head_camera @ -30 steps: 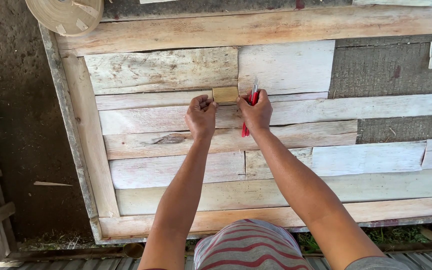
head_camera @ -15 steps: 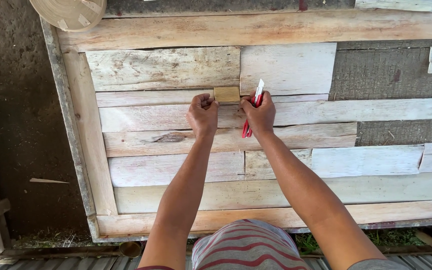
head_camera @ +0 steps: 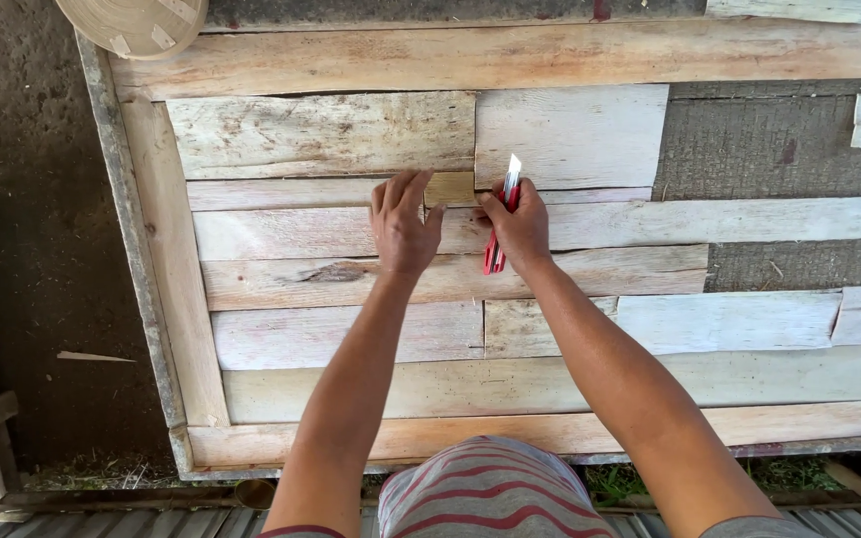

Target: Trimming and fitting thin wood panels onto a wooden base using a utility knife to create a patterned surface.

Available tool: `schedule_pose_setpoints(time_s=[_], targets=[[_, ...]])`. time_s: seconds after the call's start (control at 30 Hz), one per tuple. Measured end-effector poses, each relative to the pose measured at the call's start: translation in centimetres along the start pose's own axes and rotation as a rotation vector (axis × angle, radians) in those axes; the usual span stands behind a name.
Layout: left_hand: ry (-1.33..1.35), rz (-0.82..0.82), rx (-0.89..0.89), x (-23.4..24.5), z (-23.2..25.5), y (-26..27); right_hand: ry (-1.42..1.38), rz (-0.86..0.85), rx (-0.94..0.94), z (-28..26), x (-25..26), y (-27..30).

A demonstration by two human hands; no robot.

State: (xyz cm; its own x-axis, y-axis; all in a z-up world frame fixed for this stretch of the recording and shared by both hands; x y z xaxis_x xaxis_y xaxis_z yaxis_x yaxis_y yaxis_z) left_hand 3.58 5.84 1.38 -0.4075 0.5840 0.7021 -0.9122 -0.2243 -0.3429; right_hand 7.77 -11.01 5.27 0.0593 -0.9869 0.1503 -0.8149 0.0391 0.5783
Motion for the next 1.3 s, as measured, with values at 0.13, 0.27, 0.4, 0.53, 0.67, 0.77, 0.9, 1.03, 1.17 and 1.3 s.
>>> schedule_pose_setpoints(time_s=[0.13, 0.27, 0.4, 0.53, 0.67, 0.77, 0.9, 1.03, 1.17, 1.3], targets=[[-0.148, -0.178, -0.076, 0.6, -1.8, -1.2, -0.009, -0.031, -0.016, -0.1, 0.1, -0.2], [-0.104, -0.258, -0.137, 0.8, -3.2, -2.1, 0.011, -0.039, -0.036, 0.3, 0.0, -0.4], [-0.104, -0.296, -0.157, 1.2, -3.3, -2.6, 0.011, -0.041, -0.039, 0.7, 0.1, -0.8], [-0.106, -0.3, -0.173, 1.2, -3.1, -2.5, 0.042, -0.044, -0.041, 0.3, -0.1, -0.3], [-0.111, -0.29, -0.182, 1.3, -3.0, -2.7, 0.049, -0.037, -0.033, 0.2, -0.2, -0.4], [-0.143, -0.29, -0.199, 1.3, -2.9, -2.7, 0.086, -0.043, -0.024, -0.3, 0.1, -0.2], [-0.19, -0.339, -0.193, 1.6, -2.5, -2.9, 0.304, -0.2, 0.095, 0.0, 2.3, -2.0], [-0.226, -0.351, -0.195, 1.3, -2.5, -3.0, 0.975, -0.283, 0.508, -1.3, 4.6, -3.5], [-0.224, -0.358, -0.199, 1.3, -2.5, -3.2, 1.416, -0.335, 0.701, -3.8, 4.7, -3.1], [-0.233, -0.365, -0.204, 2.0, -2.0, -3.5, 1.476, -0.353, 0.781, -2.9, 5.0, -4.4]])
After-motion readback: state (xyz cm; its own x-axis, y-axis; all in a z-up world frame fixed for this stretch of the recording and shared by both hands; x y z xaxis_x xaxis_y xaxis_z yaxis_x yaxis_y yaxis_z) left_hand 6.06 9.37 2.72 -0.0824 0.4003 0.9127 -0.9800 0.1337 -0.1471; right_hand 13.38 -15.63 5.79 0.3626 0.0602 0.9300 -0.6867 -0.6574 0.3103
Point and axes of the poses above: each hand's wrist, its own y-axis away from the middle knuckle, its own x-axis out of the back of the hand, z = x × y, the point moved 1 cm from there along -y, towards the middle knuckle, and after that the axes turned 9 degrees about -x, right-handed, at the moved point
